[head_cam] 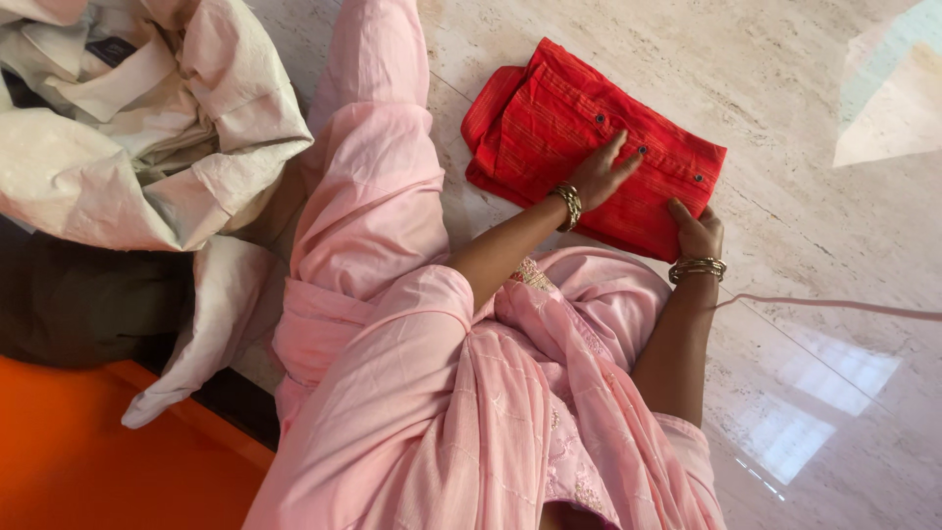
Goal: The person folds a red shirt and puts it into a bag, then spreads out a pair of dark trousers on the floor and smoothes the fabric by hand.
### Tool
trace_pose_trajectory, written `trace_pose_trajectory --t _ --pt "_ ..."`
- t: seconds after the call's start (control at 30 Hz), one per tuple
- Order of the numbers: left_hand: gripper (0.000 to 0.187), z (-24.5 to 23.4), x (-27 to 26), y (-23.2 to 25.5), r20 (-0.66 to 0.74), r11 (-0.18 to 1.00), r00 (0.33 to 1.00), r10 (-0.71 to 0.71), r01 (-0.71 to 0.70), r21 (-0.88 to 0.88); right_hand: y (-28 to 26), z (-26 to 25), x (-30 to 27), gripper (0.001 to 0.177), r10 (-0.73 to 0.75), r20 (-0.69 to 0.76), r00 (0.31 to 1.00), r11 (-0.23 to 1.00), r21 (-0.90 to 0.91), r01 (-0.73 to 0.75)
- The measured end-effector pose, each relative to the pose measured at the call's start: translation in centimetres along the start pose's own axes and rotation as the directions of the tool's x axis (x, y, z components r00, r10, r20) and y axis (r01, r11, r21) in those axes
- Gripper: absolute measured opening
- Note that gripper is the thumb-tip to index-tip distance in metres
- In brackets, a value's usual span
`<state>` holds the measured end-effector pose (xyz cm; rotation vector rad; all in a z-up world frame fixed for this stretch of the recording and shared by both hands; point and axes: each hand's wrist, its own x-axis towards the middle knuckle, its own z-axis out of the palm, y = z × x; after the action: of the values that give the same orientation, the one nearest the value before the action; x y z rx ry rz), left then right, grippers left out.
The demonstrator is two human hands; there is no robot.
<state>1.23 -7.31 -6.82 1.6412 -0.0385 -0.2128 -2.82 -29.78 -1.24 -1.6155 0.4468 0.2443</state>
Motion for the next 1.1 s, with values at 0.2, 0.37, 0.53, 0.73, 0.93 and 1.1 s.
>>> trace_pose_trajectory --t 0.2,0.37,0.53,0.73,0.93,1.1 --pt "0.091 -0.6 0.4 -3.5 0.077 0.601 0.971 -0.228 0.203 -0.773 -8.4 5.0 -4.5 0.032 -0.297 0.144 0.944 0.955 0.063 0.291" --pt "0.076 -0.4 0.4 -3.0 0.197 0.629 0.941 -0.276 0.332 -0.703 -13.3 11.8 -5.4 0.047 -0.346 0.177 0.921 0.810 -0.438 0.389" --pt "0.072 -8.3 -1.3 -1.4 0.113 0.770 0.851 -0.512 0.513 -0.378 -12.8 15.1 -5.7 0.061 -0.448 0.202 0.871 0.692 -0.538 0.481" --pt "0.074 -13.3 -3.0 -0.6 0.322 0.431 0.791 -0.521 0.568 -0.701 -9.8 23.2 -5.7 0.089 -0.298 0.332 0.895 0.414 -0.800 0.434" --pt "0.065 -14.1 -1.9 -4.7 0.189 0.370 0.953 -0.236 0.268 -0.890 -6.4 25.9 -6.4 0.086 -0.285 0.474 0.833 0.375 -0.744 0.552" --pt "0.069 -15.6 0.0 -2.7 -0.133 0.710 0.765 -0.630 0.498 -0.497 -5.2 24.5 -6.2 0.089 -0.282 0.538 0.794 0.356 -0.710 0.608"
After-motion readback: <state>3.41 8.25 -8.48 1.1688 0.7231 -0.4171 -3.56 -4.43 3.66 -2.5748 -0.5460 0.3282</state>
